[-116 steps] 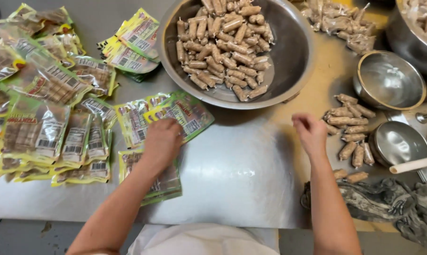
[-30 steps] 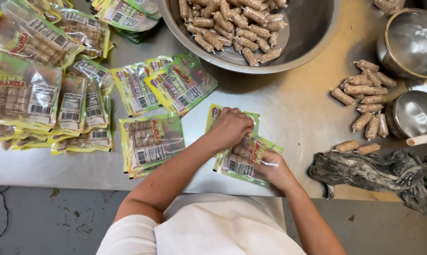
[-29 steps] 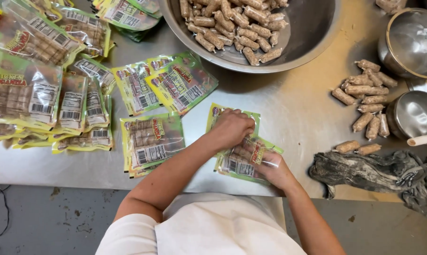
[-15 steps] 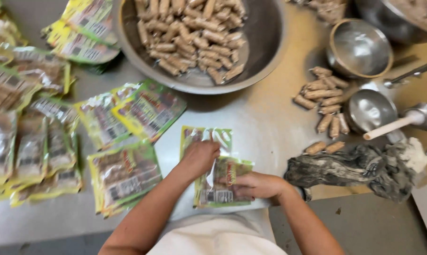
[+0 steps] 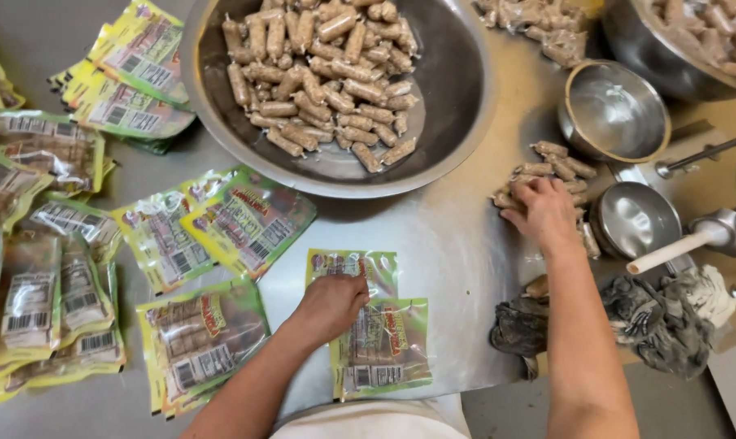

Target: The person puts several meat sticks into plastic packaging by hand.

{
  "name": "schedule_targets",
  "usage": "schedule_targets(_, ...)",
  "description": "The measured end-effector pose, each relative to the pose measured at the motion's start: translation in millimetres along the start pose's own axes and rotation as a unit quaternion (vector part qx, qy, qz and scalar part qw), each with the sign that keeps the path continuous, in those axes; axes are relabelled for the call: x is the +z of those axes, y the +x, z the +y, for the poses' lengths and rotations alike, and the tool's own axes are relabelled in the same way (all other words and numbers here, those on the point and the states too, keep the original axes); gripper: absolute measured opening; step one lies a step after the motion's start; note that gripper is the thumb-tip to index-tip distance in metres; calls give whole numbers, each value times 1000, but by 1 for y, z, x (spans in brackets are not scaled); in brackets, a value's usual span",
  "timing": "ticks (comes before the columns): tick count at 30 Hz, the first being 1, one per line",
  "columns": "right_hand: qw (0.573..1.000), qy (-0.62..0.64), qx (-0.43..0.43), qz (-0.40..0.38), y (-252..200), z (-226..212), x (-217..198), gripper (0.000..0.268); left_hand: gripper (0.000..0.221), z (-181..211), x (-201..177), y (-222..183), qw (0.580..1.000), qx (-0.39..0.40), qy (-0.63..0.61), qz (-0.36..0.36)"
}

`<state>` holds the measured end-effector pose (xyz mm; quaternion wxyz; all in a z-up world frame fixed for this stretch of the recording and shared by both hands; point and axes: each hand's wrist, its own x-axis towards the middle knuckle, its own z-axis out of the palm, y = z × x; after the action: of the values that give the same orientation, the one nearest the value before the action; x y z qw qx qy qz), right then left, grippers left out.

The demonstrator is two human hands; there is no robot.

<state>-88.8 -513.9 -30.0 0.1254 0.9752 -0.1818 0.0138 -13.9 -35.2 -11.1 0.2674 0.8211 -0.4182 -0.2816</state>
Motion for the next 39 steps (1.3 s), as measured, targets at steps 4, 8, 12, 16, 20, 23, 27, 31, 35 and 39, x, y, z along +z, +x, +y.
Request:
schedule_targets(4,999,-17,-1,-47,-9,-17,13,51,21,-1,-2,1,1000,6,-1,-1)
schedule_targets(8,973,126,-3,-196,-43,-32,-32,54,24,-1,-2,1,1000,-10,-4,-5)
schedule_targets(12,840,507,55,-188,-95,-43,-41,41,26,-8,6,2,1000,-7,20,6)
schedule_targets(16,708,679,89,-174,-166,-97,-64,46,25,-12,14,2,1000,-8,14,12)
schedule_targets(20,645,745,120,-124,-203,-159,-65,48,22,-14,15,5,999,1,14,30)
schedule_targets(23,606,774,139,-122,-220,-197,-56,44,21,-13,11,4,999,2,10,37)
schedule_targets(27,606,773,99,-157,-223,-214,-78,43,22,4,-7,-7,999,11,-31,30)
schedule_targets(31,775,626,91,-16,-226,-198,-59,51,16,9,-1,-7,1000,17,-2,15)
schedule_targets(35,581,794,165,-66,-226,-209,-71,52,17,6,5,-5,1000,28,4,11)
schedule_targets(39,606,763,152,-164,-207,-235,-86,87,16,13,5,-8,1000,19,-3,-7)
